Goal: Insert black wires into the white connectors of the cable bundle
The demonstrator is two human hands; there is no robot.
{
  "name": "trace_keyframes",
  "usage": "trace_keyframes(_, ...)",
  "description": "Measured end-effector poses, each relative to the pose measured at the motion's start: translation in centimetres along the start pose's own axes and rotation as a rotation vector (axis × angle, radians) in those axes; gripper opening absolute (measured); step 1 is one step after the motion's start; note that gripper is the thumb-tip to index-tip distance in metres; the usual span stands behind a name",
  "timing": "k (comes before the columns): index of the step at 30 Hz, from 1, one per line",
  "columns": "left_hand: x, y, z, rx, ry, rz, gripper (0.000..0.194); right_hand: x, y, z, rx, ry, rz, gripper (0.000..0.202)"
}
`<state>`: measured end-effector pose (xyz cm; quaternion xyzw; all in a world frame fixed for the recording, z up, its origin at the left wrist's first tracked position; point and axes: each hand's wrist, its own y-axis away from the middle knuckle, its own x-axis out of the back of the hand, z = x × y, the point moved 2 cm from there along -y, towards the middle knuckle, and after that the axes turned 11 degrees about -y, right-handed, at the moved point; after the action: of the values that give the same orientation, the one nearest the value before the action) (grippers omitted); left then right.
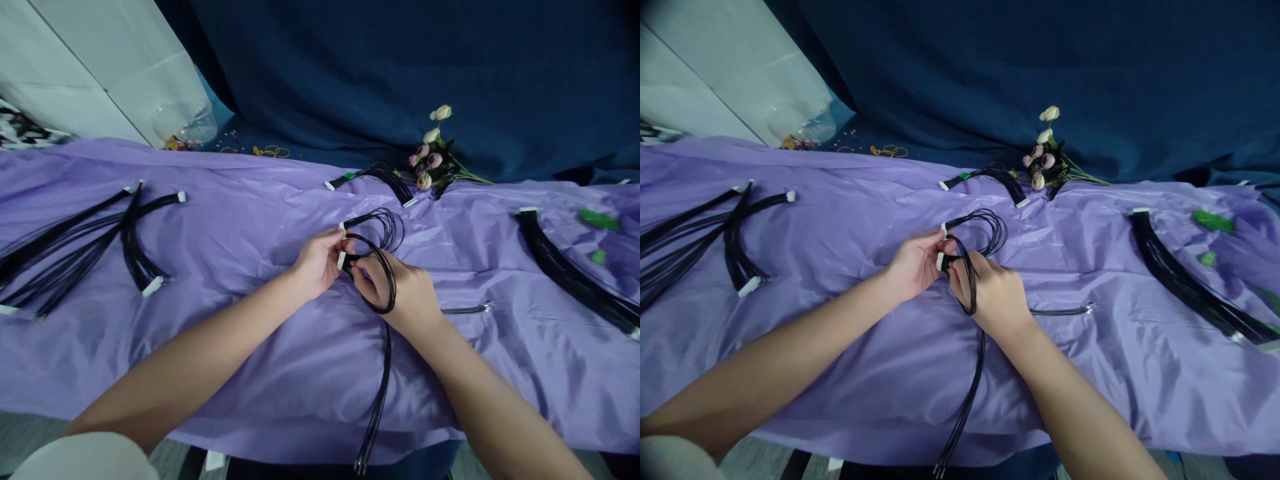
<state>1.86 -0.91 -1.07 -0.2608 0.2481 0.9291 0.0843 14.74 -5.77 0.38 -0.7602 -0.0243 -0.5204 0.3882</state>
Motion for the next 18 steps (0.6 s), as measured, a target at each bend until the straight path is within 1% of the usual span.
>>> trace_keyframes(6, 0.0, 0.0, 0.0, -0.033, -0.037, 0.005, 0.016, 0.0, -0.4, -0.3, 0.008, 0.103, -0.018, 0.019)
trace_keyframes(11, 0.0, -0.2, -0.1, -0.062, -0.045, -0.007, 0.015, 0.0, -0.5, -0.5, -0.031, 0.089, -0.061, 0.022)
trace_keyframes(14, 0.0, -0.2, 0.0, -0.081, -0.047, -0.011, 0.014, 0.0, -0.5, -0.2, -0.146, -0.03, -0.098, 0.019)
trace_keyframes(18, 0.0, -0.2, 0.0, -0.08, -0.057, -0.067, 0.013, 0.3, -0.5, 0.8, -0.324, -0.324, -0.158, 0.014)
